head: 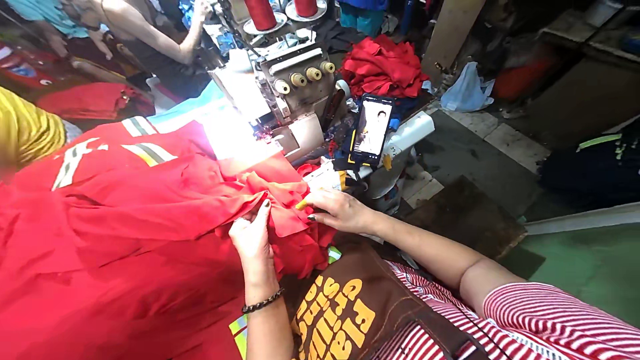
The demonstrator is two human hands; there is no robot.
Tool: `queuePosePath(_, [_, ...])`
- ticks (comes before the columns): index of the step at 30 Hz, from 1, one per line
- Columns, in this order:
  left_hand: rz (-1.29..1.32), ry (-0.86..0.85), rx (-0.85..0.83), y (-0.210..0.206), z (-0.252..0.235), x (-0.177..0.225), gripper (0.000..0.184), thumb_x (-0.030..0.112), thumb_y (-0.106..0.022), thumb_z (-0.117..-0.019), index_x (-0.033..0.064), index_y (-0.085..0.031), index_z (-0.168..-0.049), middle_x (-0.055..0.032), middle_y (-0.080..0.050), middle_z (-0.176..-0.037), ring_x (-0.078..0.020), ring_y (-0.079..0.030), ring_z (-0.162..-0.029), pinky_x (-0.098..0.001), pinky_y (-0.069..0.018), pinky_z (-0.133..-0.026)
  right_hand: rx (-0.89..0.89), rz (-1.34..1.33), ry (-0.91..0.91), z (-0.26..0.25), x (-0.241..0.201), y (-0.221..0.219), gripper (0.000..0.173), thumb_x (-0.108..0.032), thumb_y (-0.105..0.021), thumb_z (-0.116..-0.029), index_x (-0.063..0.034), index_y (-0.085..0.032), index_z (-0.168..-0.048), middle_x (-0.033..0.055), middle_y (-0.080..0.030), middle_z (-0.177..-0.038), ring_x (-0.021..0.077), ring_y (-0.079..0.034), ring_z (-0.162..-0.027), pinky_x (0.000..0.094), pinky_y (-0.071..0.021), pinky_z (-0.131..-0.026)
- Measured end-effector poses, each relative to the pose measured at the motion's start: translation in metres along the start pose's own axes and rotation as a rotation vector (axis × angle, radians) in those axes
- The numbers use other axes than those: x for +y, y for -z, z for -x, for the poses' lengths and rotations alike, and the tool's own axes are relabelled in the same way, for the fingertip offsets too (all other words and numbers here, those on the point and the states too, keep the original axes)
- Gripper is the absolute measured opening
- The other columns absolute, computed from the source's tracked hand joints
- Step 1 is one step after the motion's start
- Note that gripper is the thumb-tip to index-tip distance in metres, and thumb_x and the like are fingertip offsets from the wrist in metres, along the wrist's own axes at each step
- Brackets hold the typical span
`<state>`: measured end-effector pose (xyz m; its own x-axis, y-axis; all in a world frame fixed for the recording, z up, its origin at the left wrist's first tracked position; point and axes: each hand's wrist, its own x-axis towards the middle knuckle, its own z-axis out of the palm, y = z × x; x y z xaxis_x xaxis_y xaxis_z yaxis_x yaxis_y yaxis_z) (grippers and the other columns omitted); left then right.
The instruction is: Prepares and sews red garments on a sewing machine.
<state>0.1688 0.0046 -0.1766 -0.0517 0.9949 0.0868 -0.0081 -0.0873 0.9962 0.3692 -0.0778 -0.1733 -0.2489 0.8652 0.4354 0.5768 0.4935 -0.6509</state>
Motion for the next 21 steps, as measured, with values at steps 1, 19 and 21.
queuePosePath(1, [-0.004,0.003,0.003,0.0,0.0,0.001,0.015,-0.001,-0.076,-0.0869,-0.0019,-0.067,-0.098,-0.0012,-0.074,-0.085,-0.0051,-0.071,-0.08,-0.0236,-0.0602,-0.077,-0.002,-0.002,-0.013,0.003,0.002,0.002,0.025,-0.016,-0.058,-0.1036,0.0001,-0.069,-0.119,0.0131,-0.071,-0.113,0.024,-0.067,-0.11,0.0414,-0.0522,-0.1])
queuePosePath(19, [0.165,0.207,-0.23,0.023,0.009,0.009,0.019,-0.001,-0.064,-0.0967,0.0025,-0.069,-0.115,-0.0036,-0.075,-0.103,-0.0086,-0.07,-0.085,-0.026,-0.059,-0.075,0.087,-0.103,-0.169,-0.023,-0.021,-0.016,0.055,-0.028,-0.081,-0.0852,-0.0048,-0.06,-0.13,0.0146,-0.063,-0.122,0.0241,-0.064,-0.106,0.0453,-0.0557,-0.09])
queuePosePath(21, [0.1,0.153,-0.246,0.021,0.013,0.008,0.03,-0.005,-0.068,-0.0921,0.0005,-0.066,-0.122,-0.0053,-0.074,-0.11,-0.0106,-0.071,-0.093,-0.0295,-0.0595,-0.083,0.059,-0.055,-0.122,-0.027,-0.019,-0.025,0.061,-0.027,-0.085,-0.0812,-0.0045,-0.059,-0.131,0.0165,-0.06,-0.129,0.0271,-0.062,-0.114,0.0475,-0.0545,-0.094])
